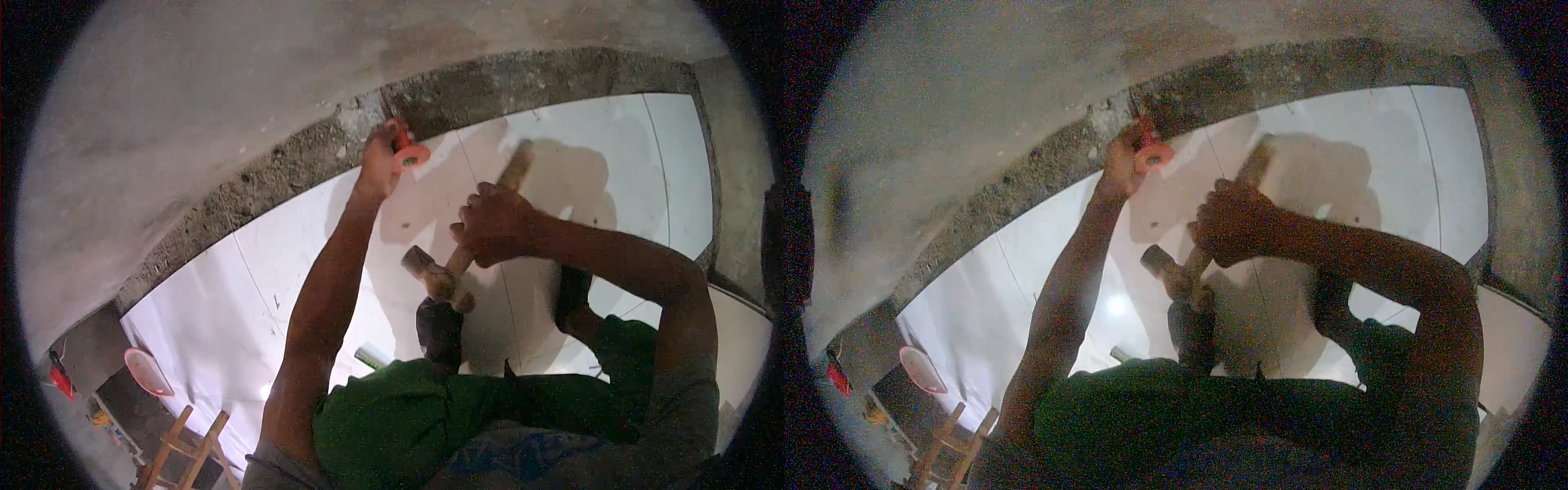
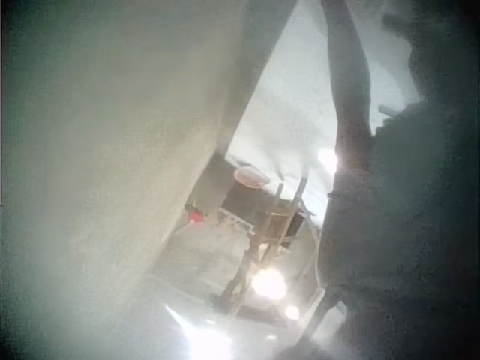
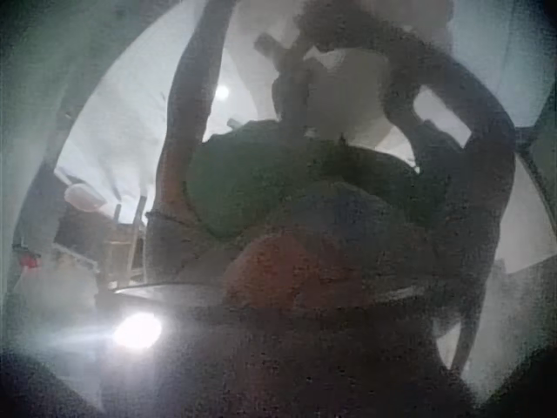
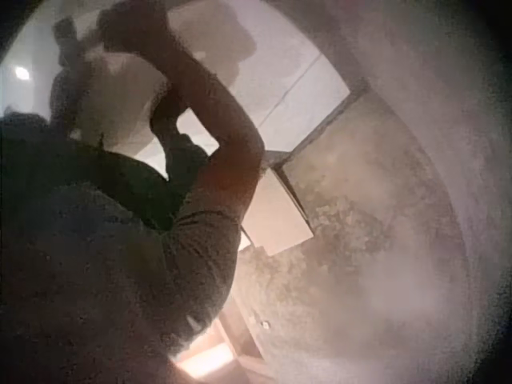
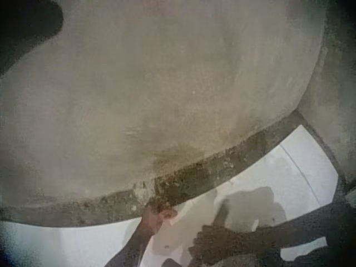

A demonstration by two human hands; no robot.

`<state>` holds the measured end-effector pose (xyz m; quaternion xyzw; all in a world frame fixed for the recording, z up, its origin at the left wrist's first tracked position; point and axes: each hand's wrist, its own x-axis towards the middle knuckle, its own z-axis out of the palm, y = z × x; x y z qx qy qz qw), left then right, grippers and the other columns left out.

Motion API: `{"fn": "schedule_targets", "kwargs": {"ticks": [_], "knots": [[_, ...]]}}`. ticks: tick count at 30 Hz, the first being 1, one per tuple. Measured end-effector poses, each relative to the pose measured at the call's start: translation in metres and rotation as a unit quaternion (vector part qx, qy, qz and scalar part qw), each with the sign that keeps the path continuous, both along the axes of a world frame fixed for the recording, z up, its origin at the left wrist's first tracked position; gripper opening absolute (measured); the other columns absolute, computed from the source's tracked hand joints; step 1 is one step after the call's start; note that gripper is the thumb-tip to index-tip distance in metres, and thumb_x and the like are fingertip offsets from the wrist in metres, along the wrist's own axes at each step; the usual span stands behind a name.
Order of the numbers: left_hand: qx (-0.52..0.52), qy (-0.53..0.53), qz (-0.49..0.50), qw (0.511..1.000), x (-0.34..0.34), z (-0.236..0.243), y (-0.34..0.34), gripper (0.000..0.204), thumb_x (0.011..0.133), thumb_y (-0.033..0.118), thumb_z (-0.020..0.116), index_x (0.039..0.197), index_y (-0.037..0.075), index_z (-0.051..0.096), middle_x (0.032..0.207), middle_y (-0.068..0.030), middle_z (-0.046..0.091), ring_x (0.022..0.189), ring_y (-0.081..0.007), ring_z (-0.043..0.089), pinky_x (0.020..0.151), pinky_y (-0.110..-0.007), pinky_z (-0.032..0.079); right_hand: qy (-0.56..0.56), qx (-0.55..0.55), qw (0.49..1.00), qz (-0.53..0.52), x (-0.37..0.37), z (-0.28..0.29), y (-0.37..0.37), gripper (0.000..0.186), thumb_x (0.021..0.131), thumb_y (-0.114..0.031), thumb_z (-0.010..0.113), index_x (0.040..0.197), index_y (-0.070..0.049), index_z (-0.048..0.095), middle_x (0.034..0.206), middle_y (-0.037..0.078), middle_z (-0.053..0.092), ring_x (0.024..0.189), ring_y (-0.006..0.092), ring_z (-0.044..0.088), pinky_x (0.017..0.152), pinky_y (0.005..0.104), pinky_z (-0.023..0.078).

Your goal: The person places a large tile onto a bed of mortar, adjusts its position to align with an adjacent tile, and uses a tape measure to mark distances. The person then uses a hammer and a chisel to chip away material at the edge of the floor space.

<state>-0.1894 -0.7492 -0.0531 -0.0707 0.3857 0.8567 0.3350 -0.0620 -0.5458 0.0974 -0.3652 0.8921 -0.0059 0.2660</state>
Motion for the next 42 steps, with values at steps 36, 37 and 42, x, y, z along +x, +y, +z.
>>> {"fn": "schedule_targets", "kwargs": {"ticks": [36,37,42], "knots": [[-0.109,0.083,-0.040,0.990,0.002,0.004,-0.015,0.025,0.107,0.024,0.048,0.110,0.001,0.058,0.097,-0.0078,0.061,0.087,-0.0228,0.067,0.080,-0.035,0.057,0.148,-0.049,0.977,-0.148,-0.018,-0.007,0.004,0.029,0.066,-0.032,0.075,0.087,-0.013,0.069,0.081,0.008,0.070,0.081,0.0266,0.070,0.078,0.0439,0.053],[-0.110,0.073,-0.077,0.988,-0.003,0.005,-0.017,0.019,0.104,0.022,0.050,0.106,0.005,0.058,0.093,-0.0070,0.063,0.087,-0.0201,0.063,0.081,-0.035,0.053,0.136,-0.048,0.977,-0.159,-0.014,-0.005,0.002,0.029,0.066,-0.032,0.075,0.087,-0.013,0.069,0.081,0.008,0.070,0.081,0.0266,0.070,0.078,0.0439,0.053],[-0.135,-0.053,-0.039,0.989,-0.012,0.008,-0.005,0.023,0.107,0.024,0.045,0.108,0.006,0.059,0.093,-0.0055,0.063,0.083,-0.0182,0.061,0.074,-0.033,0.052,0.057,-0.062,0.988,-0.128,0.019,0.009,-0.002,0.031,0.069,-0.033,0.076,0.090,-0.012,0.069,0.081,0.006,0.070,0.082,0.0253,0.070,0.080,0.0427,0.054]]}}
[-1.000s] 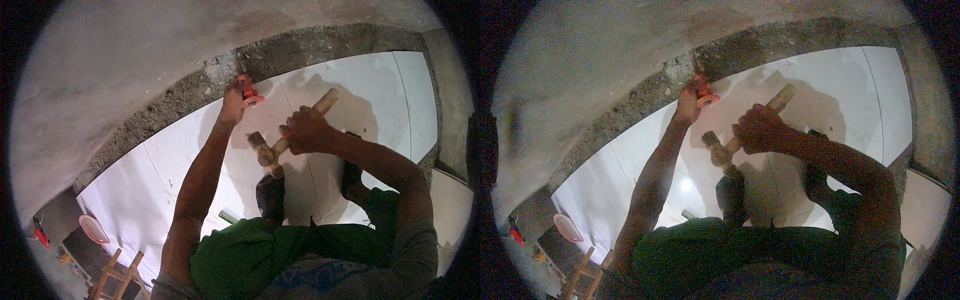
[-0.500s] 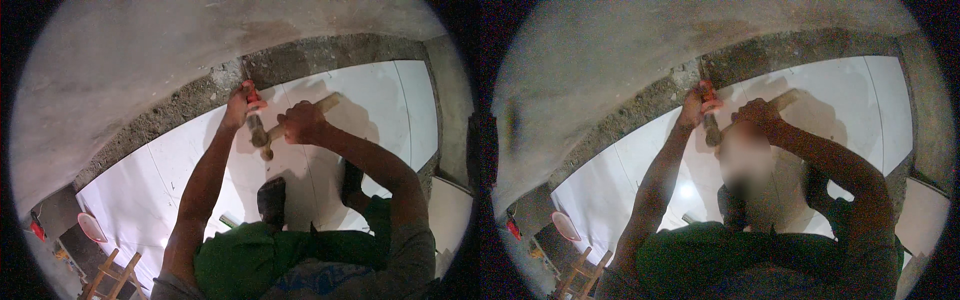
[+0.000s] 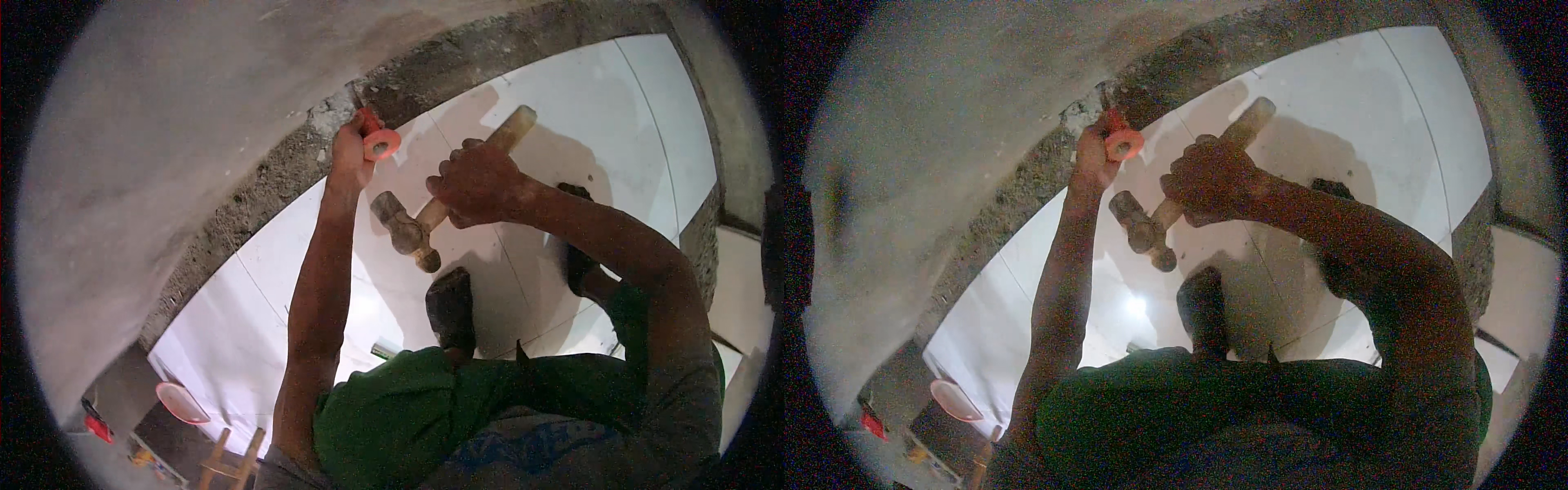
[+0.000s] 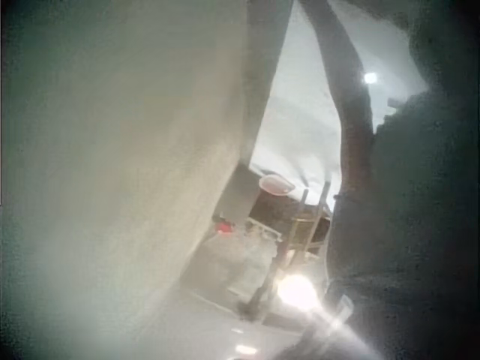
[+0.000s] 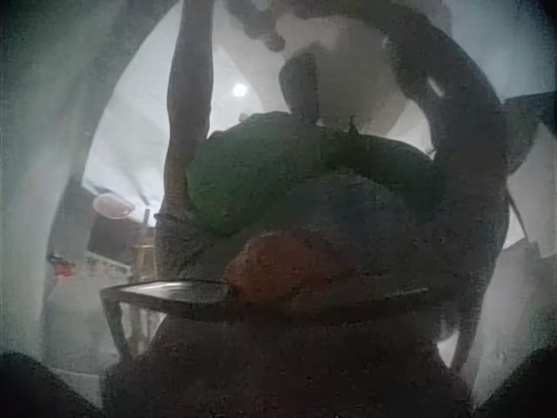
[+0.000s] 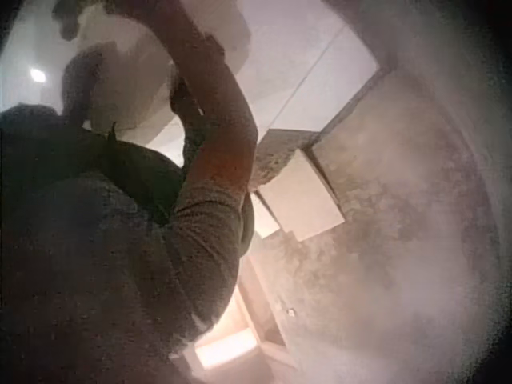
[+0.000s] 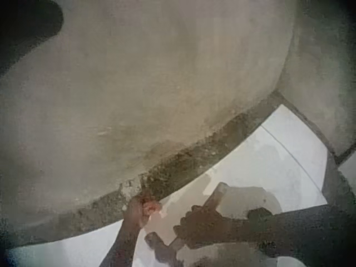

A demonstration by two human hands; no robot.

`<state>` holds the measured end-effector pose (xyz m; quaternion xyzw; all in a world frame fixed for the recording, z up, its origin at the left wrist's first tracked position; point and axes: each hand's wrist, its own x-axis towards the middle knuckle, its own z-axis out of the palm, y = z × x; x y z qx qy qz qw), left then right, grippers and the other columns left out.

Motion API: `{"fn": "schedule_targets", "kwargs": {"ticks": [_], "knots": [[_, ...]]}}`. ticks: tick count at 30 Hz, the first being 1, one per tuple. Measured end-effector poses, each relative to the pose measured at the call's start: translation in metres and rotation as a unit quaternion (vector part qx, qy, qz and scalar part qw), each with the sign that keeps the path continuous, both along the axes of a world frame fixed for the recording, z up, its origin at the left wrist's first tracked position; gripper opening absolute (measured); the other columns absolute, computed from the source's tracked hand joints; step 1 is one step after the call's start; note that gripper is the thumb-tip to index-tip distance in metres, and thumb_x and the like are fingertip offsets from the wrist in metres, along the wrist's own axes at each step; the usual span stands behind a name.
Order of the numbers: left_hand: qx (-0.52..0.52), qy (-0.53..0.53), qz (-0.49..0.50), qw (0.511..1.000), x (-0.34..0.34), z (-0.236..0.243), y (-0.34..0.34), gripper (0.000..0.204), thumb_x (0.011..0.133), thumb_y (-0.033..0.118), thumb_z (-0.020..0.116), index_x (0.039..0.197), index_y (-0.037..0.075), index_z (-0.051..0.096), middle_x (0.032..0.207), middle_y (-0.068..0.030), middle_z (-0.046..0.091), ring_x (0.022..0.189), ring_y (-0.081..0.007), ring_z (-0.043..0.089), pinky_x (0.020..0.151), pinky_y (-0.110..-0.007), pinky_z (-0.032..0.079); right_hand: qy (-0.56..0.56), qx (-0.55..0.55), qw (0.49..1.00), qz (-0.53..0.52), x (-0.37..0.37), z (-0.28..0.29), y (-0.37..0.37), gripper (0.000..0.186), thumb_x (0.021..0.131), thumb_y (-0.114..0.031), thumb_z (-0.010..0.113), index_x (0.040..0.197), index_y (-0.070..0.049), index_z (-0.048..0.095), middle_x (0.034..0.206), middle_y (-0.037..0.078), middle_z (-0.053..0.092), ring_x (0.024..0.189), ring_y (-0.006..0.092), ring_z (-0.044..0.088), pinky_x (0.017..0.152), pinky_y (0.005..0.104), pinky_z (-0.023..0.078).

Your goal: The person places a large tile onto a bed of mortar, adjusts its position to align with an adjacent tile, and uses a tape measure to mark distances. The person then uses a hammer and a chisel to chip away material at the edge of the floor space.

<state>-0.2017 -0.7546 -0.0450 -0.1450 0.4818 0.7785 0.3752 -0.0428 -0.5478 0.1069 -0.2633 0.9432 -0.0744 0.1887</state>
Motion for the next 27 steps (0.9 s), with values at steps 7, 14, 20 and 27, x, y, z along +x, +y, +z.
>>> {"fn": "schedule_targets", "kwargs": {"ticks": [7,14,20,27], "knots": [[-0.030,0.108,-0.126,0.986,0.033,-0.013,0.080,0.025,0.106,0.033,0.053,0.103,0.008,0.059,0.090,-0.0039,0.061,0.079,-0.0178,0.061,0.067,-0.035,0.051,-0.004,0.052,0.994,-0.101,0.048,0.033,0.043,0.032,0.074,-0.035,0.073,0.094,-0.011,0.068,0.076,0.005,0.066,0.080,0.0272,0.068,0.082,0.0412,0.054],[0.113,0.058,-0.218,0.968,0.039,-0.027,0.149,0.021,0.100,0.027,0.063,0.106,0.007,0.058,0.084,-0.0045,0.059,0.073,-0.0199,0.062,0.067,-0.038,0.054,0.144,0.104,0.954,-0.241,0.109,0.046,0.097,0.041,0.065,-0.030,0.075,0.101,-0.012,0.066,0.087,0.006,0.063,0.091,0.0251,0.066,0.077,0.0436,0.052],[-0.044,0.128,-0.172,0.976,0.062,0.013,0.121,0.024,0.101,0.026,0.063,0.114,0.007,0.058,0.088,-0.0056,0.062,0.078,-0.0181,0.065,0.065,-0.035,0.058,0.185,0.076,0.913,-0.356,0.104,0.045,0.117,0.036,0.064,-0.019,0.074,0.097,-0.009,0.064,0.078,0.011,0.063,0.082,0.0352,0.067,0.073,0.0490,0.052],[-0.154,0.126,-0.216,0.956,0.056,0.044,0.030,0.037,0.098,0.036,0.068,0.116,0.005,0.061,0.097,-0.0076,0.068,0.083,-0.0184,0.067,0.071,-0.035,0.058,0.122,-0.304,0.768,-0.550,0.073,-0.013,0.063,0.017,0.081,-0.017,0.070,0.088,-0.002,0.065,0.068,0.015,0.066,0.063,0.0309,0.067,0.062,0.0438,0.054]]}}
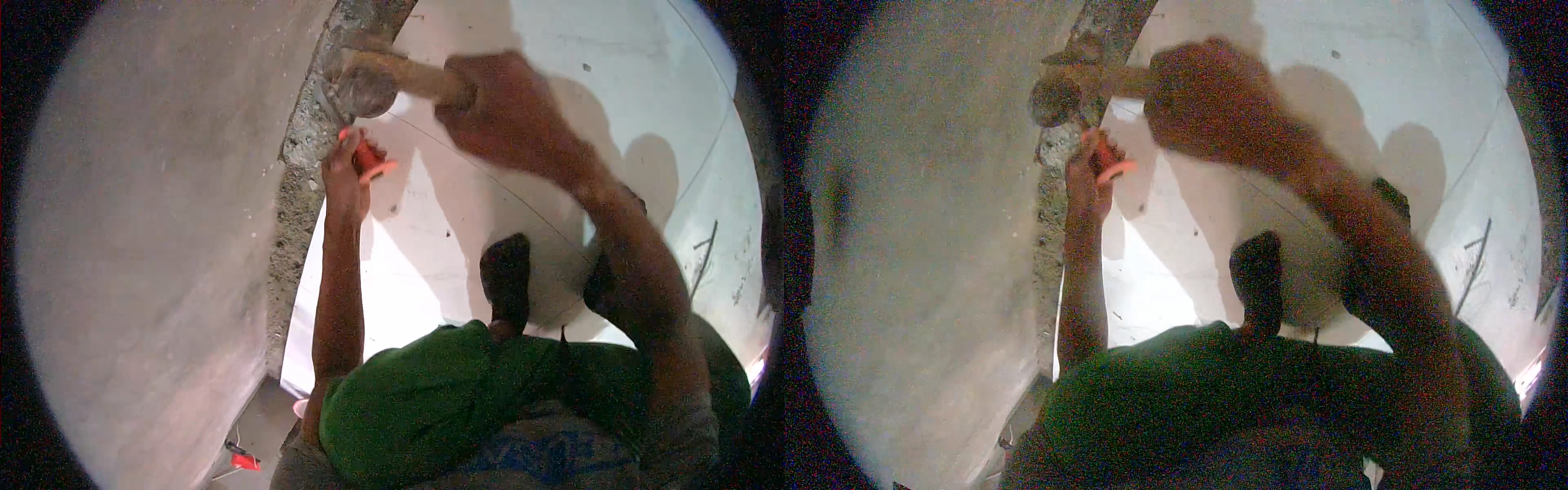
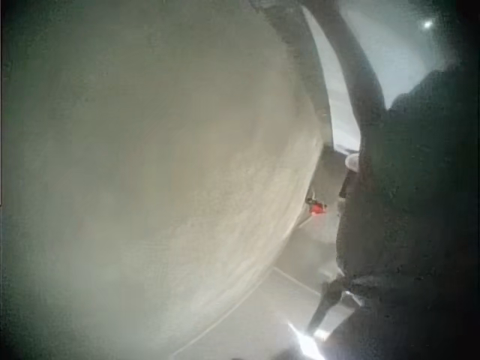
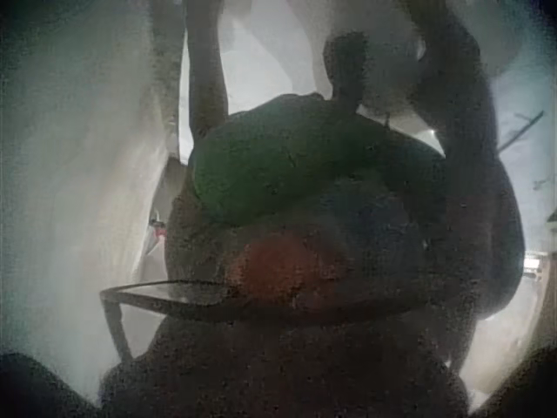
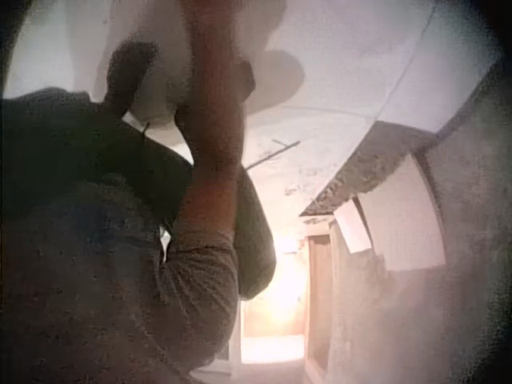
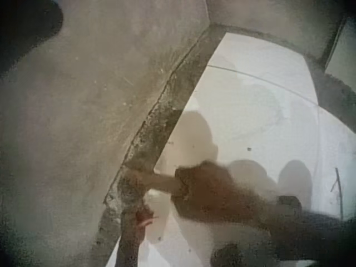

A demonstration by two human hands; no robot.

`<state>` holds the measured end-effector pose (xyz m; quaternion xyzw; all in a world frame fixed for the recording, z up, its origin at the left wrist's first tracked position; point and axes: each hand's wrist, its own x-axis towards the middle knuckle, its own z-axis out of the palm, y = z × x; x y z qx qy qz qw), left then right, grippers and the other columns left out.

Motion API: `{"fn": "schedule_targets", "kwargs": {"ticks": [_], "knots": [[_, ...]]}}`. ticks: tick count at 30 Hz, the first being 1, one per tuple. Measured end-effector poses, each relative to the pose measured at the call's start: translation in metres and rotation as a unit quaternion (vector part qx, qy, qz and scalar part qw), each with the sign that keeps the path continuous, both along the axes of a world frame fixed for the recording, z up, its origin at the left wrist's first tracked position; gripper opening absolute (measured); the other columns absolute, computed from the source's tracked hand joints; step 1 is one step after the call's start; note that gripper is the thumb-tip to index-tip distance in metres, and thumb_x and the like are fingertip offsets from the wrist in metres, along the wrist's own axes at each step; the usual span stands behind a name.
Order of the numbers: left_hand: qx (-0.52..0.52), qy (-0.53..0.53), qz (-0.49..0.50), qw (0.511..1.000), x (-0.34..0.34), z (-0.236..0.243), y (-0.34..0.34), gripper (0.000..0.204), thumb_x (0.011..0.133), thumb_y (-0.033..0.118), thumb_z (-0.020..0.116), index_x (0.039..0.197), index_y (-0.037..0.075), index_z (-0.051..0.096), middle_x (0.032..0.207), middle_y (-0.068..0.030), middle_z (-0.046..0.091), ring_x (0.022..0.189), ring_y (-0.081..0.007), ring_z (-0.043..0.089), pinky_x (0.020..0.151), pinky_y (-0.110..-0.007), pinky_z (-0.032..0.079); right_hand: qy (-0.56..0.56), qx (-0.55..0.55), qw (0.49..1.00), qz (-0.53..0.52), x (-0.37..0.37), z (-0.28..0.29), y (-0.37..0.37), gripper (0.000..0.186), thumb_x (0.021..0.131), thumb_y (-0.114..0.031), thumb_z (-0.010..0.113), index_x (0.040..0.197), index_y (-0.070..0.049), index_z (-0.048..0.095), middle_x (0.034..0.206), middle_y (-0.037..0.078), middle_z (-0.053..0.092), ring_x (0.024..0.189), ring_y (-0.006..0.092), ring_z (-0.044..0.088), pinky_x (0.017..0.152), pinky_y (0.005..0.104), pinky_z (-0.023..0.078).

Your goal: The person places a large tile onto a bed of mortar, adjusts its position to align with an adjacent tile, and uses a tape measure to mark distances. The person then uses a hammer and a chisel to chip away material at the edge of the floor space.

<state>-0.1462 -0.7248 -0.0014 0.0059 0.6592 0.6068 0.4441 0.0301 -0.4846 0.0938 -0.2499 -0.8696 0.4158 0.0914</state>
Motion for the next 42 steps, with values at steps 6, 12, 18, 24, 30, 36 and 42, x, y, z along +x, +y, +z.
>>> {"fn": "schedule_targets", "kwargs": {"ticks": [6,12,18,24,30,36,42], "knots": [[-0.038,-0.032,0.127,0.991,0.015,0.011,-0.002,0.035,0.102,0.035,0.061,0.117,0.004,0.060,0.092,-0.0062,0.066,0.085,-0.0200,0.067,0.078,-0.036,0.057,-0.006,-0.414,0.908,-0.059,0.019,-0.019,-0.019,0.015,0.083,-0.009,0.068,0.077,0.003,0.062,0.062,0.010,0.064,0.055,0.0177,0.062,0.055,0.0373,0.052],[-0.111,-0.006,0.107,0.988,-0.009,0.002,0.025,0.031,0.105,0.032,0.056,0.115,0.004,0.061,0.095,-0.0070,0.066,0.089,-0.0200,0.066,0.081,-0.037,0.057,-0.083,-0.519,0.842,-0.121,0.050,-0.046,-0.010,0.016,0.085,-0.009,0.065,0.078,0.004,0.061,0.062,0.009,0.064,0.056,0.0167,0.065,0.055,0.0360,0.054],[-0.119,0.039,0.042,0.991,-0.018,-0.020,0.049,0.028,0.106,0.026,0.053,0.120,0.003,0.060,0.101,-0.0075,0.067,0.093,-0.0192,0.066,0.083,-0.029,0.056,-0.063,-0.597,0.793,-0.105,0.059,-0.078,-0.011,0.015,0.084,-0.010,0.066,0.079,0.005,0.063,0.063,0.011,0.065,0.058,0.0172,0.065,0.056,0.0358,0.054],[-0.016,-0.043,0.064,0.997,-0.024,-0.026,0.084,0.031,0.106,0.028,0.052,0.123,0.004,0.060,0.109,-0.0082,0.069,0.098,-0.0219,0.068,0.086,-0.034,0.057,-0.067,-0.552,0.817,-0.155,0.062,-0.073,-0.003,0.016,0.083,-0.010,0.067,0.079,0.005,0.063,0.065,0.012,0.066,0.059,0.0173,0.066,0.056,0.0365,0.053],[-0.093,0.026,0.097,0.991,-0.010,-0.021,0.108,0.031,0.108,0.034,0.047,0.110,0.005,0.058,0.095,-0.0049,0.059,0.089,-0.0201,0.058,0.085,-0.039,0.050,-0.083,-0.570,0.792,-0.203,0.049,-0.075,0.004,0.018,0.083,-0.010,0.067,0.081,0.007,0.063,0.067,0.012,0.067,0.059,0.0177,0.067,0.056,0.0344,0.056],[-0.061,0.006,0.118,0.991,-0.013,-0.024,0.109,0.031,0.108,0.035,0.047,0.110,0.007,0.059,0.097,-0.0058,0.061,0.091,-0.0200,0.059,0.087,-0.038,0.050,-0.072,-0.613,0.752,-0.232,0.047,-0.084,-0.022,0.014,0.085,-0.009,0.067,0.081,0.004,0.062,0.063,0.009,0.064,0.054,0.0144,0.065,0.050,0.0319,0.055],[-0.154,0.343,-0.146,0.915,-0.022,-0.036,0.107,0.029,0.108,0.034,0.047,0.106,0.007,0.058,0.093,-0.0059,0.060,0.087,-0.0213,0.060,0.087,-0.040,0.052,0.102,-0.694,0.663,-0.260,0.018,-0.089,-0.063,0.015,0.086,-0.009,0.068,0.076,-0.005,0.057,0.062,0.004,0.061,0.048,0.0111,0.058,0.044,0.0302,0.049]]}}
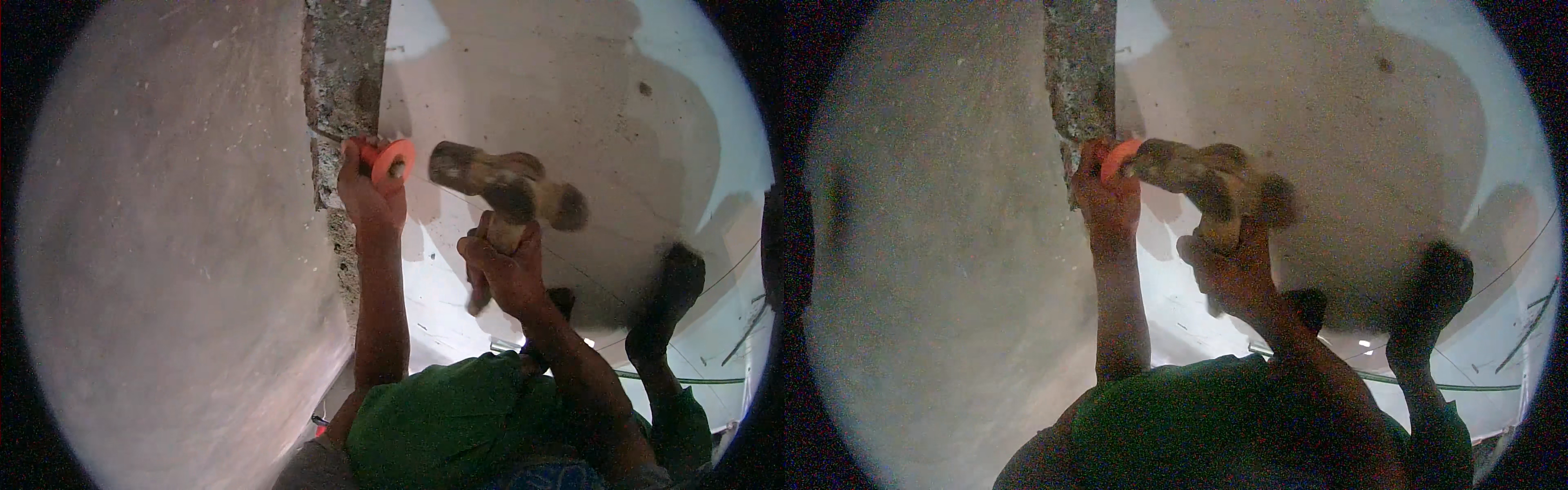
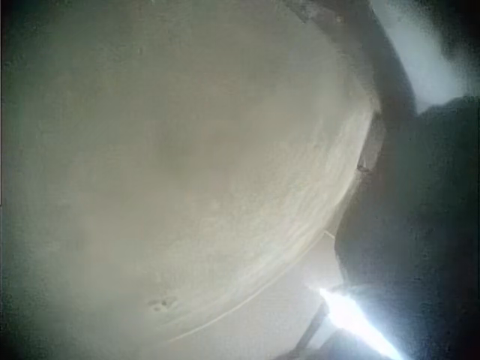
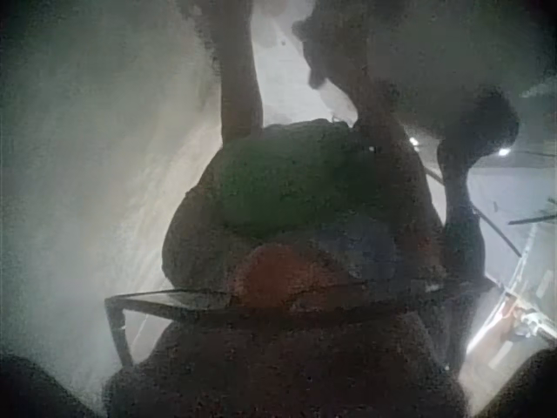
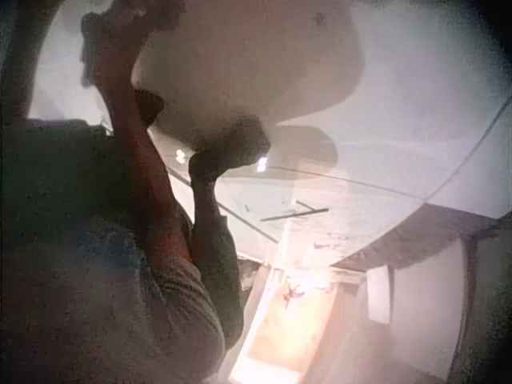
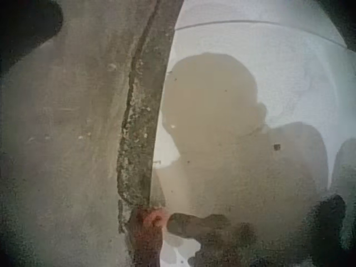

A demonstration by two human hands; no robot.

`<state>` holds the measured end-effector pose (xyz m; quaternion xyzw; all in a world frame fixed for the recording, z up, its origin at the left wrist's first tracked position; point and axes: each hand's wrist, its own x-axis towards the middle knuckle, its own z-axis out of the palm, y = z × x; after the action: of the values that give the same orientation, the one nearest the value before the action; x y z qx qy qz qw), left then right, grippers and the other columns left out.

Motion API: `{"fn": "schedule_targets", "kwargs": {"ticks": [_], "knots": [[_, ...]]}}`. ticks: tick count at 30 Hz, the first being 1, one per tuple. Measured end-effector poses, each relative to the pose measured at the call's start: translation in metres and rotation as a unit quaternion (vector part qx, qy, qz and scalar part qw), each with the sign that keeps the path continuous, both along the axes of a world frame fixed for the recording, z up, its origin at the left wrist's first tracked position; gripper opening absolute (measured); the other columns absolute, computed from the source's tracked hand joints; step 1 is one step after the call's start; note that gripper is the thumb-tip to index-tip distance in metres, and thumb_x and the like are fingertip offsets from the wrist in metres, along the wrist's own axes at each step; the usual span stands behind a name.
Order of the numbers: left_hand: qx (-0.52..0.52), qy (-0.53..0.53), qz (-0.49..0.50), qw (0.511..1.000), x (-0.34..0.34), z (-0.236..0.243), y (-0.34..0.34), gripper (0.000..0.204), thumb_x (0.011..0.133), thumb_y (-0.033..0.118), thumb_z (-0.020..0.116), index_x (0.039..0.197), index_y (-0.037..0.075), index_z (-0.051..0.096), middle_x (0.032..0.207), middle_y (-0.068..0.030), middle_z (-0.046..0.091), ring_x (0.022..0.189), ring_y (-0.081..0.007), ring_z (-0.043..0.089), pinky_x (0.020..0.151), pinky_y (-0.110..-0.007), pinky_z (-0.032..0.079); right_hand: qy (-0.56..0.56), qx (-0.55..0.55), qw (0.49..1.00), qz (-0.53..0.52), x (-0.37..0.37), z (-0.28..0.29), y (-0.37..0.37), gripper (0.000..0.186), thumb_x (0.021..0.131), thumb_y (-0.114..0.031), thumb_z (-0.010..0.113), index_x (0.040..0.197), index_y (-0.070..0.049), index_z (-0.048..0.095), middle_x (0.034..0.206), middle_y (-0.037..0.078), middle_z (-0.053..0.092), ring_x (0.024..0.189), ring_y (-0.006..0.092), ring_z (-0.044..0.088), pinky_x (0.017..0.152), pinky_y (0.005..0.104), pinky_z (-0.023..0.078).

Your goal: The person places a large tile onto a bed of mortar, adjusts its position to align with an adjacent tile, and uses a tape measure to mark distances. The person then uses a hammer and a chisel to chip away material at the edge of the floor space.

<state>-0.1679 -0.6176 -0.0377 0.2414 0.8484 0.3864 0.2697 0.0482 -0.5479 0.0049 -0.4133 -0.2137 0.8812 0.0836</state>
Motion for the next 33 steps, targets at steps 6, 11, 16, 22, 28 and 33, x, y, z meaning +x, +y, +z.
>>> {"fn": "schedule_targets", "kwargs": {"ticks": [6,11,16,22,28,33], "knots": [[0.148,-0.324,0.310,0.881,-0.006,-0.002,0.008,0.028,0.109,0.031,0.046,0.101,0.006,0.057,0.092,-0.0060,0.060,0.084,-0.0223,0.060,0.087,-0.038,0.050,-0.017,-0.076,0.996,0.052,-0.043,-0.007,-0.053,0.016,0.087,-0.008,0.068,0.076,-0.006,0.057,0.054,0.004,0.054,0.044,0.0146,0.054,0.047,0.0322,0.050],[0.026,-0.060,0.031,0.997,-0.006,0.001,0.007,0.029,0.109,0.027,0.042,0.097,0.006,0.057,0.095,-0.0071,0.063,0.083,-0.0222,0.060,0.083,-0.039,0.051,0.026,-0.084,0.987,-0.138,-0.042,-0.002,-0.055,0.021,0.083,-0.008,0.069,0.069,-0.005,0.055,0.055,0.005,0.053,0.044,0.0148,0.053,0.046,0.0343,0.049],[0.154,-0.215,0.126,0.956,-0.018,-0.008,0.008,0.029,0.109,0.025,0.041,0.096,0.005,0.057,0.095,-0.0078,0.063,0.085,-0.0216,0.062,0.082,-0.039,0.052,-0.024,-0.159,0.987,-0.011,-0.055,-0.004,-0.028,0.023,0.082,-0.009,0.066,0.064,-0.005,0.052,0.053,0.007,0.052,0.041,0.0155,0.050,0.042,0.0337,0.045],[-0.049,0.106,-0.025,0.993,-0.024,-0.002,0.003,0.025,0.082,0.008,0.069,0.105,0.018,0.069,0.101,-0.0074,0.074,0.095,-0.0296,0.071,0.085,-0.040,0.056,0.001,-0.121,0.982,-0.147,-0.059,-0.011,-0.044,0.024,0.085,-0.011,0.067,0.065,-0.005,0.056,0.050,0.005,0.052,0.039,0.0152,0.051,0.041,0.0341,0.045],[0.135,-0.289,0.233,0.919,-0.025,0.008,0.022,0.032,0.109,0.019,0.037,0.103,0.001,0.062,0.095,-0.0089,0.066,0.085,-0.0199,0.062,0.083,-0.037,0.053,-0.044,-0.058,0.997,-0.021,-0.068,-0.014,-0.048,0.025,0.088,-0.010,0.066,0.065,-0.004,0.057,0.050,0.002,0.052,0.039,0.0125,0.050,0.039,0.0316,0.043],[-0.090,-0.051,-0.015,0.995,-0.027,0.012,0.024,0.032,0.110,0.023,0.040,0.103,0.000,0.061,0.092,-0.0070,0.064,0.087,-0.0187,0.061,0.084,-0.035,0.051,-0.048,0.029,0.996,0.065,-0.071,-0.032,-0.021,0.023,0.085,-0.013,0.068,0.067,-0.004,0.056,0.056,0.005,0.057,0.043,0.0131,0.054,0.039,0.0320,0.046]]}}
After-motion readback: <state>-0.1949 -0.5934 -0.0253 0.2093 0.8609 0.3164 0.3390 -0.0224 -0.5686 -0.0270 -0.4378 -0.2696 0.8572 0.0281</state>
